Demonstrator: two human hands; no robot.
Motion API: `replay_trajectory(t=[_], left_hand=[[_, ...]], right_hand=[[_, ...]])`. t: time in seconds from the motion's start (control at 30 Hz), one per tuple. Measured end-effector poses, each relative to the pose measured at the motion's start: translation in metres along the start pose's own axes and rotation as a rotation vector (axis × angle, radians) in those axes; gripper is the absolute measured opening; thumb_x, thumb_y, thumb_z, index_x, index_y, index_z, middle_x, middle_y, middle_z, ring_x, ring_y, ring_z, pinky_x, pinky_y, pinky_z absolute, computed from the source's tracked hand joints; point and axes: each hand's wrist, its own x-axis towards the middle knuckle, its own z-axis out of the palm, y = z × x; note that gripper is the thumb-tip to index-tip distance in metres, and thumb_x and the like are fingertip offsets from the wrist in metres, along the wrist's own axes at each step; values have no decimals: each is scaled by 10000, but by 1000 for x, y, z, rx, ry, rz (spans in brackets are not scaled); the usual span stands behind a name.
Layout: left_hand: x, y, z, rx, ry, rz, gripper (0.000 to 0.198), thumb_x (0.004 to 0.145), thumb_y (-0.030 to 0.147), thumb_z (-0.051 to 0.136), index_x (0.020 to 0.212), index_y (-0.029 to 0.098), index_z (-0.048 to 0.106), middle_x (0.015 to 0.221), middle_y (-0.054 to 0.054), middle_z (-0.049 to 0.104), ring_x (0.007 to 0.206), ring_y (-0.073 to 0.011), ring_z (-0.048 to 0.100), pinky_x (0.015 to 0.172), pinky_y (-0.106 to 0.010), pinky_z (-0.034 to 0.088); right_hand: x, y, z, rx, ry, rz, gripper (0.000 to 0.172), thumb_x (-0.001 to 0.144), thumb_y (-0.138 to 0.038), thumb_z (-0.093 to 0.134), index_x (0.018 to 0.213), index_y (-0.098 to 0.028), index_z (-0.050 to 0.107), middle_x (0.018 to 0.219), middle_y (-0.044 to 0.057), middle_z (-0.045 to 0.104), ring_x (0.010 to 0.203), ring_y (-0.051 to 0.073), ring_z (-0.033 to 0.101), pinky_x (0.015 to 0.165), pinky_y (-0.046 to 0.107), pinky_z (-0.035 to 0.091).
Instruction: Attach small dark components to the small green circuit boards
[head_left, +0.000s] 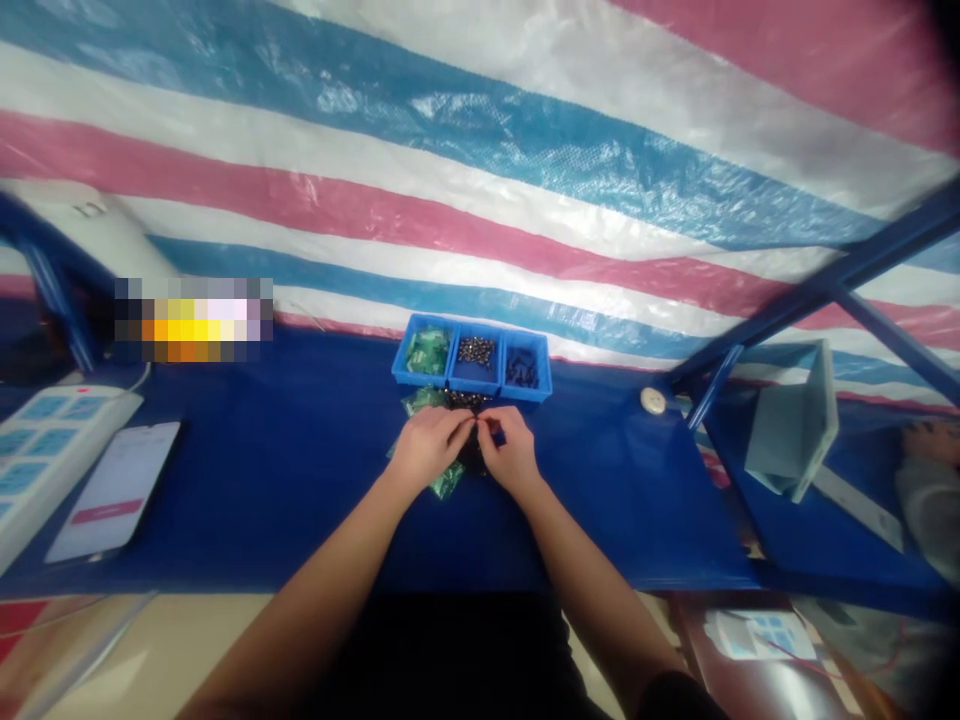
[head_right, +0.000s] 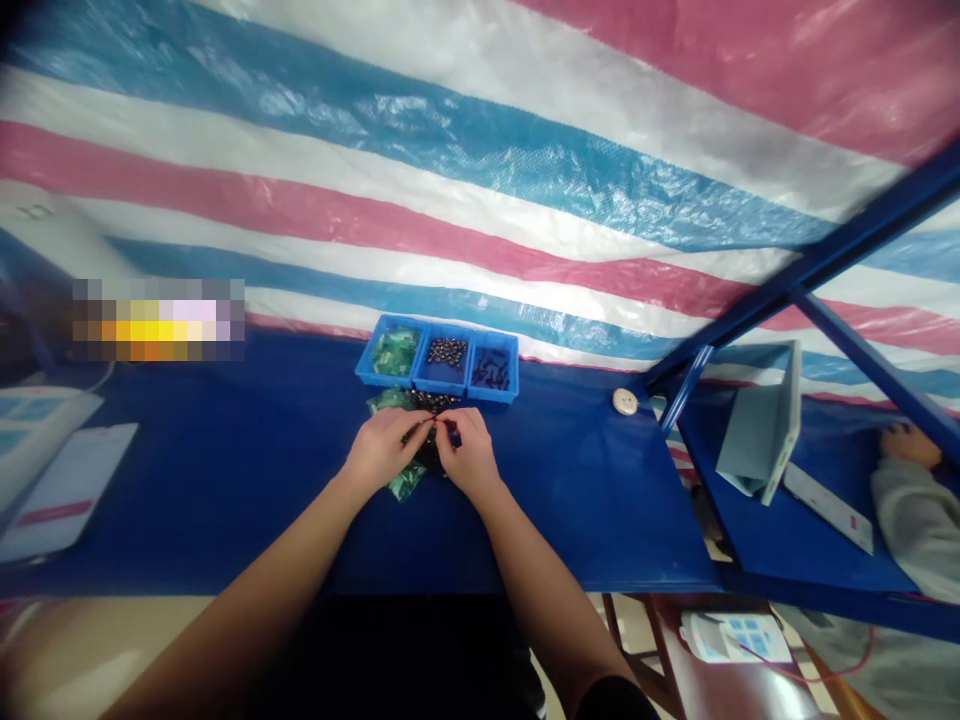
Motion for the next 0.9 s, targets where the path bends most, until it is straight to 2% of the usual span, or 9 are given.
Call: replay_trajectory(t=[0.4,0.63,0.9], left_hand=[[0,0,0,-46,25,-32,209,917,307,526,1009,205,683,888,-62,721,776,-189,661,771,-343,513],[2,3,-1,-83,8,-13,235,920,331,526,1017,210,704,919,-62,732,805,-191,671,791,-346,521],[5,4,-2,-160,-1,-77,255,918,363,520,1003,210,705,988,-61,731,876,-197,683,801,-334,538]], right_hand=[[0,-3,-3,1,-15,9,141,890,-240,521,960,-205,638,894,61,648,763,165,577,718,306,517],[-4,2,-10,-1,-5,1,153,897,-258,522,959,-198,648,917,61,654,712,146,568,720,294,513],[-1,2,-10,50,-10,-4,166,891,-262,537,972,-201,669,926,57,670,710,138,588,707,282,525]])
